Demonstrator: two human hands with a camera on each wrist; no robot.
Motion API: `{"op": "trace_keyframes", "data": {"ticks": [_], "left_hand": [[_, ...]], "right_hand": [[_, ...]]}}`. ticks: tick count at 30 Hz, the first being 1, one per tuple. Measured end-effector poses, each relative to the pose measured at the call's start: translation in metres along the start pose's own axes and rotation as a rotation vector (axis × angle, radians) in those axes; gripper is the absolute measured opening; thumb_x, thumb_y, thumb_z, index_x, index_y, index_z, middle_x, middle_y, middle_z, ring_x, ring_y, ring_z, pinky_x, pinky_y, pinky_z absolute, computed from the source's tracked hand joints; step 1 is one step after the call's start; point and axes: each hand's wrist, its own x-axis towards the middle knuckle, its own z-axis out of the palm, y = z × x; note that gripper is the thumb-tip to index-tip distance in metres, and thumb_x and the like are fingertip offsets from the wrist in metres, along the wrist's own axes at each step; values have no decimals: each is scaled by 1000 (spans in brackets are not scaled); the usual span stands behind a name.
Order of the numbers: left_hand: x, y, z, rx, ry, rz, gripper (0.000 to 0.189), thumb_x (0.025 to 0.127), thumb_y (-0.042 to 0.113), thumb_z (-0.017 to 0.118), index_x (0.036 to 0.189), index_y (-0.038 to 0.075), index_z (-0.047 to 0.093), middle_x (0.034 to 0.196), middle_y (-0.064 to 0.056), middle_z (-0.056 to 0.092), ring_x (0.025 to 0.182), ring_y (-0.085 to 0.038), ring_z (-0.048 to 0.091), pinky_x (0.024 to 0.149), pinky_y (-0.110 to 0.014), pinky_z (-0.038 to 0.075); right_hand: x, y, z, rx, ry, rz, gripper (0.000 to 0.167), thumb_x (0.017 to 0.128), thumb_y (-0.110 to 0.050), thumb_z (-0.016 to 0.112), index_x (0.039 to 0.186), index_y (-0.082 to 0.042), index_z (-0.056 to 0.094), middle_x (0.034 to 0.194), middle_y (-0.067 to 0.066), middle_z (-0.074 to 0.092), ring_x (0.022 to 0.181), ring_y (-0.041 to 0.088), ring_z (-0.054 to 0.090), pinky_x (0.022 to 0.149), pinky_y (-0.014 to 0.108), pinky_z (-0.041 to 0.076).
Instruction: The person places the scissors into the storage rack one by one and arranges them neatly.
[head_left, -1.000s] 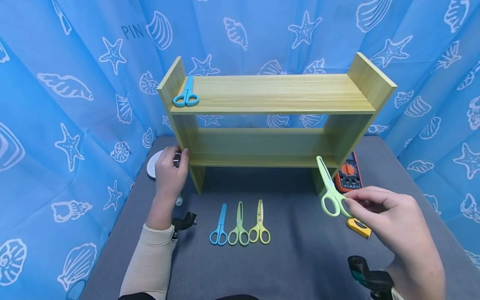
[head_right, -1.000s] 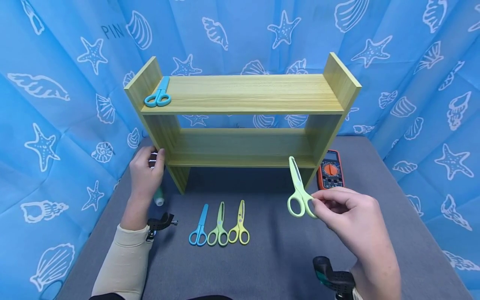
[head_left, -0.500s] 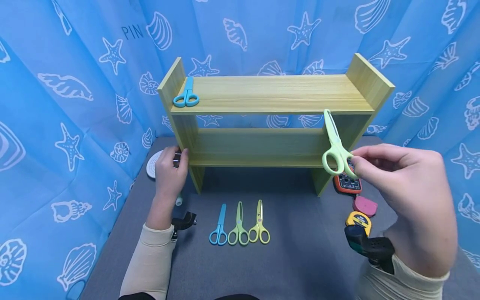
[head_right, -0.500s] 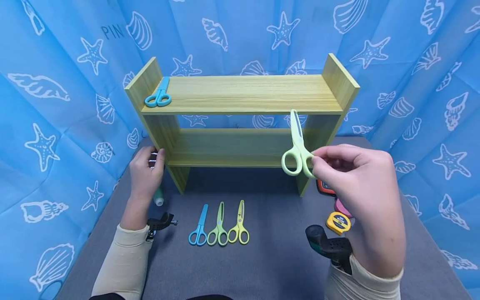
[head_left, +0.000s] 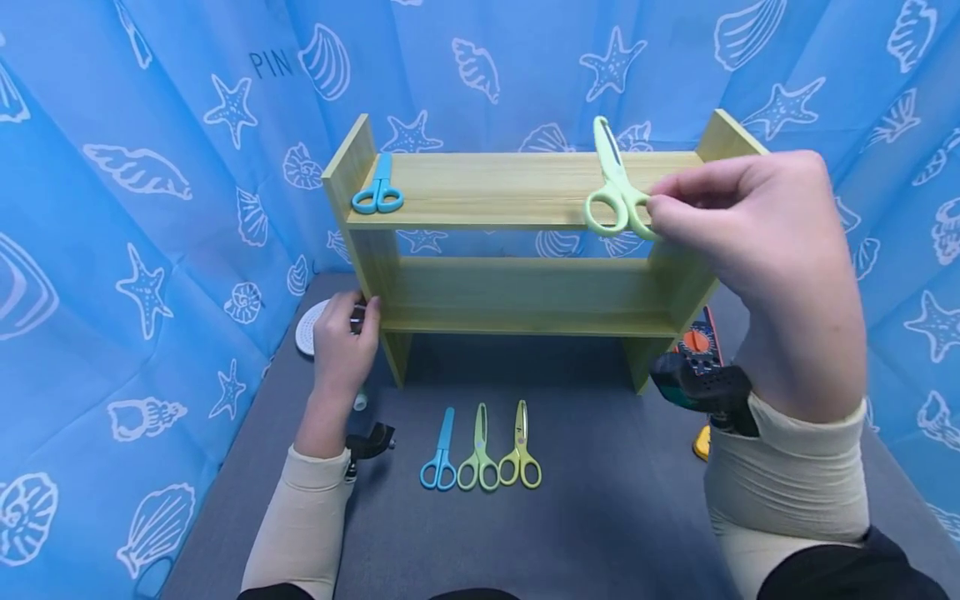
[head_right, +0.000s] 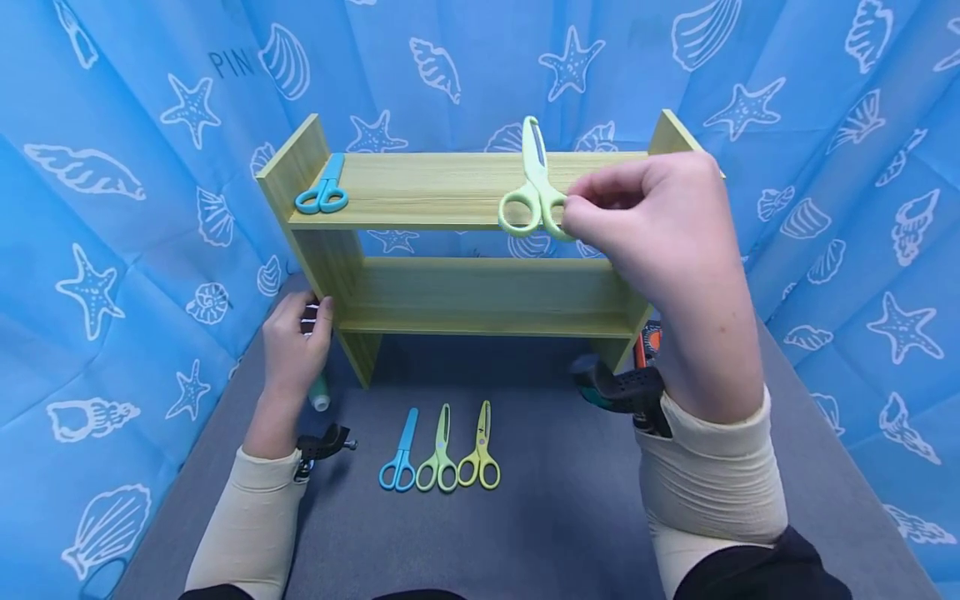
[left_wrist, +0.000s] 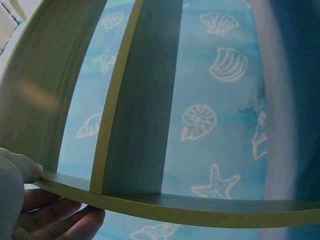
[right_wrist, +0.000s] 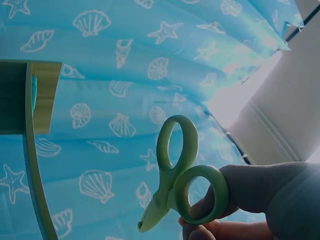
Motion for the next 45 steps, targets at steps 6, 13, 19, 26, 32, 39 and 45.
{"op": "trace_keyframes", "data": {"ticks": [6,13,19,26,32,39,45], "left_hand": [[1,0,-1,3,2,3,21,103,15,63,104,-6,66,96,-19,65,82,-29,67,68,-40,61],[2,-2,-2,-1,9,6,21,103,14,64,103,-6,66,95,-19,65,80,-28,67,66,-40,61],[2,-2,-2,1,9,15,20,103,14,64,102,-6,66,94,-18,66,78,-28,67,64,-39,61],[2,-2,0,7,7,15,20,103,15,64,101,-5,67,93,-18,66,78,-28,66,63,-42,61],[2,-2,0,10,5,9,20,103,15,64,100,-5,67,93,-18,66,77,-29,66,63,-43,62],[2,-2,1,13,6,7,21,103,16,64,101,-5,67,93,-17,66,78,-28,67,63,-42,61],[2,-2,1,24,12,8,20,103,15,64,100,-5,67,92,-18,65,76,-29,67,62,-42,61]], "right_hand": [[23,-32,20,-13,-94,-37,18,90,-25,75,103,-15,83,96,7,75,93,21,56,67,35,42],[52,-55,58,-93,-160,-143,22,91,-20,65,103,-12,82,92,3,72,77,20,60,49,31,32],[75,-67,96,-148,-249,-93,18,89,-21,71,99,-13,83,89,2,71,74,19,60,57,29,45],[97,-61,134,-236,-329,-70,16,84,-22,75,70,-13,76,51,-5,50,48,10,36,46,25,31],[100,-55,157,-330,-326,-87,29,79,-20,68,53,-14,58,47,-4,48,48,12,39,46,26,29],[92,-54,159,-379,-317,-130,35,84,-23,63,53,-12,51,47,-4,35,46,11,32,44,25,20],[79,-54,133,-253,-304,-107,29,91,-28,60,105,-16,83,80,-3,70,55,13,41,53,27,34]]}}
